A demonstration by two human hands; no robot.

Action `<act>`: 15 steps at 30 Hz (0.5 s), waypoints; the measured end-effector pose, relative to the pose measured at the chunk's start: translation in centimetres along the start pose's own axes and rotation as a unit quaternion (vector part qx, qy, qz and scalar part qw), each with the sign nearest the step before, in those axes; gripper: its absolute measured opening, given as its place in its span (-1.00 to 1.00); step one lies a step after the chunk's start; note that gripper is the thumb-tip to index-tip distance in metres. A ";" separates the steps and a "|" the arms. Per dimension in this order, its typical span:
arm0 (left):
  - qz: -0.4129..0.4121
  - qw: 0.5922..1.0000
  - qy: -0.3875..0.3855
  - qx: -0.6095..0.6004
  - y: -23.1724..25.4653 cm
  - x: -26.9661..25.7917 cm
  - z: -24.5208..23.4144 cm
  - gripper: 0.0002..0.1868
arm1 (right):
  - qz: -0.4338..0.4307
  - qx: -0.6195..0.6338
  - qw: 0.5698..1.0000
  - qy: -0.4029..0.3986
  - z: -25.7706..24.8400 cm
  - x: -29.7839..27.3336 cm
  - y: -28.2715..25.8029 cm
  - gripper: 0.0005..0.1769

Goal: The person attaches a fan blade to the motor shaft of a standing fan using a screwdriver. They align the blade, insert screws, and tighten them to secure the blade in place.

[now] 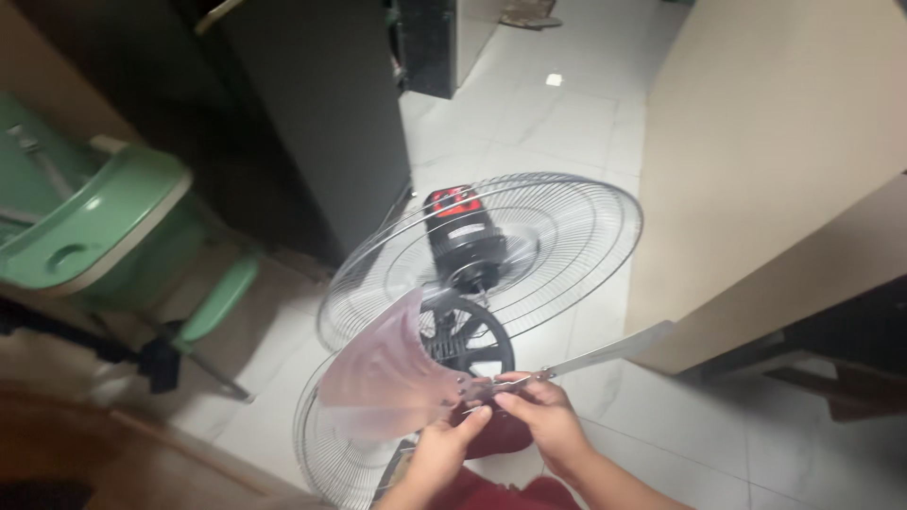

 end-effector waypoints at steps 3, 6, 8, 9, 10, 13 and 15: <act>-0.035 0.999 0.000 0.004 0.9 -1.5 -0.5 -0.64 | 0.017 0.010 1.000 -0.021 1.0 -0.6 0.1 -0.73; -0.076 0.997 0.003 -0.014 1.2 -2.5 -0.8 -0.64 | 0.024 0.011 0.999 -0.040 1.4 -0.8 0.9 -0.74; -0.070 0.997 0.009 -0.026 1.6 -2.4 -1.2 -0.63 | 0.029 0.010 0.998 -0.053 1.8 -0.8 1.3 -0.74; -0.069 0.997 0.014 -0.028 1.7 -2.3 -1.4 -0.62 | 0.033 0.010 0.998 -0.058 2.1 -0.7 1.4 -0.75; -0.066 0.997 0.018 -0.030 1.9 -2.3 -1.6 -0.62 | 0.036 0.011 0.997 -0.064 2.3 -0.6 1.4 -0.75; -0.100 0.995 0.022 -0.007 1.9 -2.5 -2.2 -0.61 | 0.037 0.014 0.997 -0.066 3.0 -0.8 1.6 -0.75; -0.080 0.996 0.013 0.033 2.1 -2.6 -2.6 -0.62 | 0.037 0.020 0.997 -0.066 3.2 -0.9 1.8 -0.74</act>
Point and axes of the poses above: each hand's wrist, its own x-axis towards the middle knuckle, its own z-axis out of the palm, y = z × x, the point moved 3 cm from there along x, towards the middle knuckle, and after that the axes turned 15 degrees about x, right-handed, at the moved point
